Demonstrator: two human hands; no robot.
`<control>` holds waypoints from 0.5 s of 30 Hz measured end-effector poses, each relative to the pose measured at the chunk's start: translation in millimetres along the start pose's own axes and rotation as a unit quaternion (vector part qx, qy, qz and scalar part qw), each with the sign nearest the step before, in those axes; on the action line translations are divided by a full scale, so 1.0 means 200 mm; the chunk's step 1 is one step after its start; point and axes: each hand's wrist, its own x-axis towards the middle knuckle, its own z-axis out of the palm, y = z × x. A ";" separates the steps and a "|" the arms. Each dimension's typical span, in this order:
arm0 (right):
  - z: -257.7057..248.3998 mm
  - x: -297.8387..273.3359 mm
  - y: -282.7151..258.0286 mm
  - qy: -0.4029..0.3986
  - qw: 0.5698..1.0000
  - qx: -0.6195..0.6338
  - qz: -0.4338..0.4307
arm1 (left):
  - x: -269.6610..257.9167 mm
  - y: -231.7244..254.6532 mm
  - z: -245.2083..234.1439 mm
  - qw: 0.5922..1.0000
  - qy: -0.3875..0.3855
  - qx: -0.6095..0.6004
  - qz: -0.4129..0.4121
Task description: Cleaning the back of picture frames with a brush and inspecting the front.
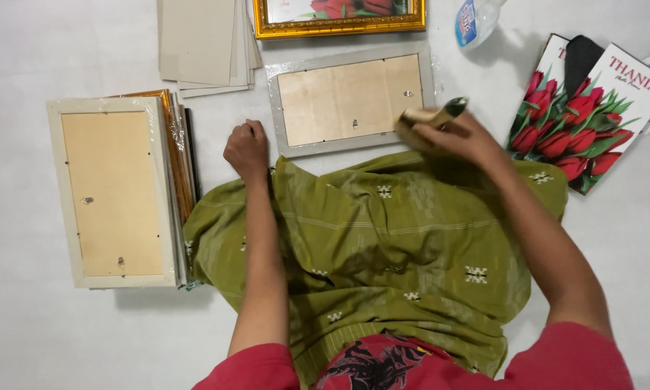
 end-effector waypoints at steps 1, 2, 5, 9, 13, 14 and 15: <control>-0.02 0.02 -0.05 0.046 0.993 -0.110 0.015 | 0.00 0.00 -0.01 1.000 0.000 0.001 -0.001; -0.04 0.05 -0.10 0.091 0.972 -0.217 0.029 | 0.00 0.00 -0.02 1.000 0.000 0.003 -0.002; 0.17 0.01 -0.19 0.099 0.959 -0.254 0.076 | 0.00 0.00 0.01 1.000 0.001 0.001 -0.006; 0.12 0.04 -0.18 0.034 0.978 -0.195 0.059 | 0.00 0.00 0.01 1.000 -0.007 -0.001 -0.011; 0.02 0.17 -0.14 0.080 0.984 -0.130 0.091 | 0.02 -0.01 0.03 1.000 0.009 0.000 0.003; 0.05 0.21 0.01 0.161 0.959 -0.235 -0.012 | 0.00 -0.01 0.02 1.000 0.008 0.001 0.003; 0.12 0.23 -0.03 0.158 0.959 -0.234 -0.012 | 0.00 -0.01 0.00 1.000 0.006 0.003 0.001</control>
